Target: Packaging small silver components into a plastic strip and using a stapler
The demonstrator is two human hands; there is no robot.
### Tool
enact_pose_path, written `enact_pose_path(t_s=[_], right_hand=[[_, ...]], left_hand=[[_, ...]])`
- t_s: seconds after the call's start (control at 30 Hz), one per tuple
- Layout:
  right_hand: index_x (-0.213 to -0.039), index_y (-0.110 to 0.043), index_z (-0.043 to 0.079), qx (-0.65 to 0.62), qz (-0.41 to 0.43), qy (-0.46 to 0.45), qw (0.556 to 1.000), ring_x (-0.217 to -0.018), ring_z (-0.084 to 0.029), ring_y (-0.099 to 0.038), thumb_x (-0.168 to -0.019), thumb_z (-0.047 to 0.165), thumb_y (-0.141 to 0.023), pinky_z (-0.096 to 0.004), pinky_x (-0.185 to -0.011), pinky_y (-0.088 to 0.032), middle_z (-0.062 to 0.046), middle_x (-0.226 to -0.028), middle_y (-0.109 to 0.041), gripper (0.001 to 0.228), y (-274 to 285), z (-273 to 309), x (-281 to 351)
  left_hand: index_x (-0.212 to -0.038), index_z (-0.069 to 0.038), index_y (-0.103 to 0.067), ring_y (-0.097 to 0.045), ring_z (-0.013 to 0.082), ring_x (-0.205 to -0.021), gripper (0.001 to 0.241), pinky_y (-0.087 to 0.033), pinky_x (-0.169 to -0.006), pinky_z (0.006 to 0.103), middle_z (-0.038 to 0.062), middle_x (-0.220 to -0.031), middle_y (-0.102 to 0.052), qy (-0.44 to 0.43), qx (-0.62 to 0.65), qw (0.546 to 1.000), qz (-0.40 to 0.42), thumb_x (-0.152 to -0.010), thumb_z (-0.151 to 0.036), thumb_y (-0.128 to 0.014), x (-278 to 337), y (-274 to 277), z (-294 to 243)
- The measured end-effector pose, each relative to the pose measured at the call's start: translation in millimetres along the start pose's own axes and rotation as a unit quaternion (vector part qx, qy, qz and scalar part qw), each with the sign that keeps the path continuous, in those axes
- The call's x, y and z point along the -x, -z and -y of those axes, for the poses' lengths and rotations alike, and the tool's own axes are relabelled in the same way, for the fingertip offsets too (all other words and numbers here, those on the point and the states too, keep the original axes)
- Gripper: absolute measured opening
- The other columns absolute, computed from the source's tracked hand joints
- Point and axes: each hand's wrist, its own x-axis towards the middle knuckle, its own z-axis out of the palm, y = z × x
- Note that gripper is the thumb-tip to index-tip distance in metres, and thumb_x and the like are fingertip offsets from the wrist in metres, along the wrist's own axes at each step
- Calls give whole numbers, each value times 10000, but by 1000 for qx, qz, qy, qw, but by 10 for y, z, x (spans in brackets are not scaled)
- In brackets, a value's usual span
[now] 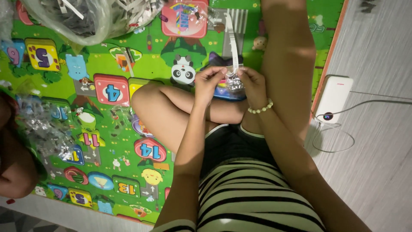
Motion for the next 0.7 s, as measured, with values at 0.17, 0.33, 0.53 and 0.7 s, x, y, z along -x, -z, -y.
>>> enact_pose_path(t_s=[0.17,0.33,0.53,0.7], right_hand=[[-1022,-789,73,25,11,21,999,-726,-69,-544,-963,168,-801,-226,-675,-458,-2,-708,-629,112,45,-36,-9],[-1020,-797,70,47,26,28,998,-722,-82,-543,-981,154,-768,-240,-667,-471,-28,-699,-649,97,10,116,16],[-993,-798,79,64,37,18,997,-700,-83,-522,-979,167,-769,-236,-622,-436,-24,-682,-624,94,2,130,29],[-1032,-778,27,22,26,19,999,-755,-95,-607,-965,100,-770,-235,-697,-495,-78,-782,-716,100,33,26,5]], left_hand=[[-932,-92,-823,-608,66,-724,81,-522,-697,224,36,-692,-727,-36,-15,999,-11,-860,-61,-804,38,-25,-71],[-1025,-68,-799,-636,91,-784,157,-571,-724,244,70,-844,-767,19,29,999,2,-876,-115,-824,58,-82,-107],[-966,-85,-815,-654,89,-797,116,-575,-721,249,73,-797,-766,7,24,1000,-13,-852,-94,-837,88,-181,-191],[-933,-85,-812,-579,65,-791,89,-508,-736,238,18,-769,-681,-35,47,996,-70,-850,-101,-839,53,-216,54]])
